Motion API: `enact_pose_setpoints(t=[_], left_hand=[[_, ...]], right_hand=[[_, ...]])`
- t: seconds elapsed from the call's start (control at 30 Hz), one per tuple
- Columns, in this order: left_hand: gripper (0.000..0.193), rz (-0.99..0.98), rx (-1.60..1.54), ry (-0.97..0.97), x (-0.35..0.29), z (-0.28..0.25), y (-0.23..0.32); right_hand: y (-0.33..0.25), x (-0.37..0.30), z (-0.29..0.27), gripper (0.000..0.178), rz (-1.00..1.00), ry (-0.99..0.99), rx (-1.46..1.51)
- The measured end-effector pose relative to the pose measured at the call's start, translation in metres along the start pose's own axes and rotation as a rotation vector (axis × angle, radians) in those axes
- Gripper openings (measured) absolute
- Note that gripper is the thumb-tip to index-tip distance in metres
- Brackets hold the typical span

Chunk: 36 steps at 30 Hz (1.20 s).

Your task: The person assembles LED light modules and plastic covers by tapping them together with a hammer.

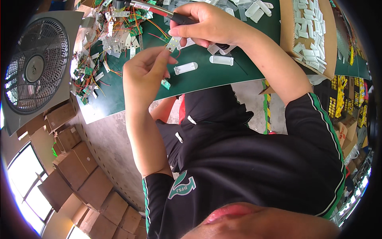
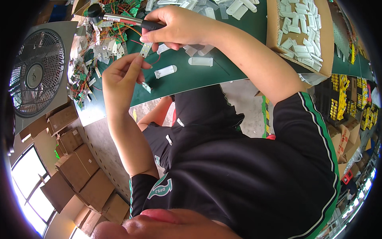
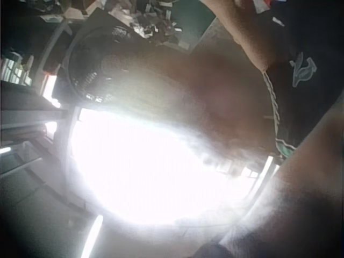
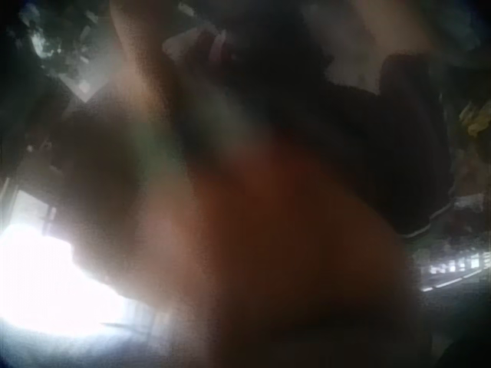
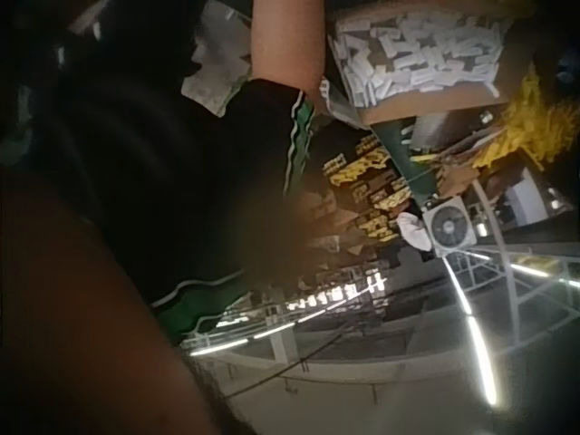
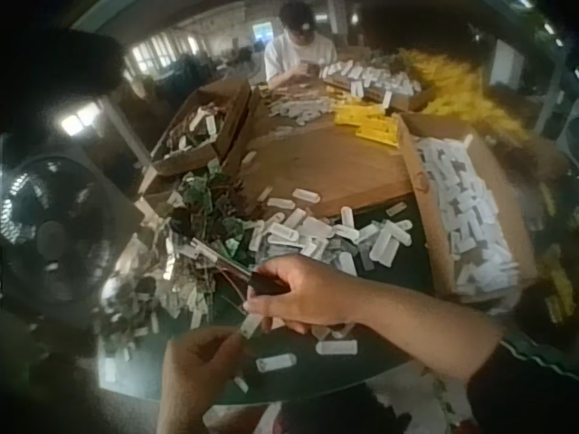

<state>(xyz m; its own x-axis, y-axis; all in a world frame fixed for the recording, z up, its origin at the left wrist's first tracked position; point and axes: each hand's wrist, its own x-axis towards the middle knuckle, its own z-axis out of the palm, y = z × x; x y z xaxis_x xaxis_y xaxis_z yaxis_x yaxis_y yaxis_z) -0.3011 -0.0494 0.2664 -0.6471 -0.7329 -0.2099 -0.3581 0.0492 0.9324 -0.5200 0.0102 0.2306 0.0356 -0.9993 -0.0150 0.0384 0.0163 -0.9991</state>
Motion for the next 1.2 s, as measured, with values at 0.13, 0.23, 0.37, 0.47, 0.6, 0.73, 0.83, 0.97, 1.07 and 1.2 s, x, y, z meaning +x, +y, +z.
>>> enact_pose_setpoints(t=[0.13, 0.23, 0.37, 0.47, 0.6, 0.73, 0.83, 0.97, 1.07, 1.2], left_hand=[[0.013, -0.023, -0.029, 0.089, -0.012, -0.001, 0.005], [0.014, 0.022, 0.198, 0.156, -0.02, -0.004, 0.002], [0.018, 0.226, 0.412, 0.176, -0.028, -0.006, -0.004], [0.01, 0.211, 0.505, 0.154, -0.032, -0.003, 0.001], [0.01, 0.202, 0.624, 0.141, -0.03, -0.004, -0.015], [0.012, 0.257, 0.628, 0.112, -0.029, 0.001, -0.027], [0.012, 0.255, 0.678, 0.088, -0.027, 0.004, -0.029], [0.013, 0.237, 0.72, 0.061, -0.027, 0.005, -0.028], [0.011, 0.26, 0.724, 0.021, -0.027, 0.006, -0.031], [0.011, 0.275, 0.727, 0.024, -0.027, 0.008, -0.03]], right_hand=[[-0.011, 0.0, -0.009, 0.032, 0.123, -0.098, 0.069], [-0.021, -0.003, -0.008, 0.031, 0.18, -0.099, 0.004], [-0.018, -0.01, 0.002, 0.028, 0.139, -0.198, -0.018], [-0.014, -0.013, 0.012, 0.027, 0.136, -0.198, -0.121], [-0.015, -0.01, 0.02, 0.024, 0.271, -0.269, -0.291], [-0.013, -0.01, 0.021, 0.024, 0.354, -0.296, -0.396], [-0.008, -0.009, 0.022, 0.023, 0.4, -0.306, -0.457], [-0.006, -0.007, 0.026, 0.021, 0.428, -0.293, -0.533], [0.003, -0.01, 0.026, 0.022, 0.284, -0.256, -0.688], [0.014, -0.013, 0.029, 0.024, 0.179, -0.19, -0.743]])
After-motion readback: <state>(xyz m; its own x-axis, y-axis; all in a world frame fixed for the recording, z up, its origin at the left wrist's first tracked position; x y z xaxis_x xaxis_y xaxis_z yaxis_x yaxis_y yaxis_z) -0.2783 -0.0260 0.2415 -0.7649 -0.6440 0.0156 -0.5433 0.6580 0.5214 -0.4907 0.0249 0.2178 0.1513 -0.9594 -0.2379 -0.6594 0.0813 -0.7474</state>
